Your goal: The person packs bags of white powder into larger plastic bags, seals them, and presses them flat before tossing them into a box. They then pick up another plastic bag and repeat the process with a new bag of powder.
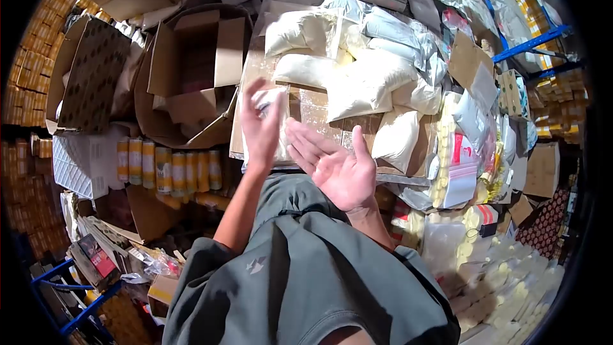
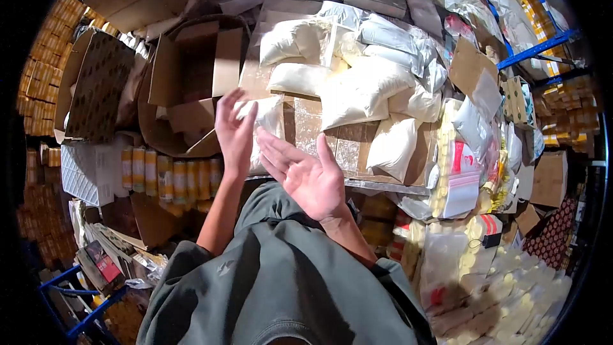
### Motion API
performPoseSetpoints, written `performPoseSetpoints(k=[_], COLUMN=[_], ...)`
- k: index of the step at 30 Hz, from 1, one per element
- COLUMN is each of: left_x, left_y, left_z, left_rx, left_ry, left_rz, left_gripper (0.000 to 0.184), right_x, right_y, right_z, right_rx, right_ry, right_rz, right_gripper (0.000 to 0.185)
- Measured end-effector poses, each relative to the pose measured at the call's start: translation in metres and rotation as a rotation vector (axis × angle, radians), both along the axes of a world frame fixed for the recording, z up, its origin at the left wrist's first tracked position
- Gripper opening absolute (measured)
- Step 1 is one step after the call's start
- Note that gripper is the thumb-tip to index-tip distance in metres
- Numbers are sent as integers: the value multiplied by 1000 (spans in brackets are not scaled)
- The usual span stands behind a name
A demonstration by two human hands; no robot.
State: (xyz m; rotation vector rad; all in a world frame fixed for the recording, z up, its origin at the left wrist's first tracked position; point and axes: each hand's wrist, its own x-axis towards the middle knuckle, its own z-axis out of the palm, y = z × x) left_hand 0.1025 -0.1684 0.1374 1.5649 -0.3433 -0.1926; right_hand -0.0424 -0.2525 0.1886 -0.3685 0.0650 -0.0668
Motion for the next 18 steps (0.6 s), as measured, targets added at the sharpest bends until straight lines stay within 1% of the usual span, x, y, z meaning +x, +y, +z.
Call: performPoseSetpoints(k=[1,2,4,5,6,7,8,9,10,12,13,14,16,17,18], left_x=[15,24,17,5,-11,-30,-46,-50,-52,-34,-24,-5,10,2,-3], left_y=[9,13,12,10,7,1,-1,-3,-9,-13,1,15,37,32,30], left_z=[-11,-15,7,25,46,65,61,63,55,-25,-39,-53,-139,-111,-112], left_rx=[89,175,26,72,104,44,37,252,548,722,861,991,994,555,274], left_ry=[-29,-60,-106,-189,-314,-491,-555,-781,-940,-537,-395,-261,-506,37,339], left_rz=[41,85,63,31,-31,-108,-264,-430,-476,-349,-386,-410,-288,-304,-379], left_gripper=[46,42,41,42,40,40,46,55,58,58,59,60,61,64,68], right_x=[-2,-1,-1,2,6,9,12,11,10,15,9,6,2,4,10], right_y=[3,3,3,1,-1,-3,-5,-1,3,-8,-15,-18,-21,-19,-16], right_z=[8,7,3,3,-1,-16,-27,-19,-11,-25,-33,-24,-8,-11,-15], right_rx=[223,187,126,240,264,261,257,140,21,123,182,316,193,-186,-564], right_ry=[4,17,44,70,148,140,134,207,280,251,210,91,42,93,142], right_rz=[-6,-12,-46,-30,-49,-45,-39,-156,-272,-126,-138,-141,-156,-210,-253], right_gripper=[87,87,87,83,80,79,77,77,76,77,79,77,73,70,68])
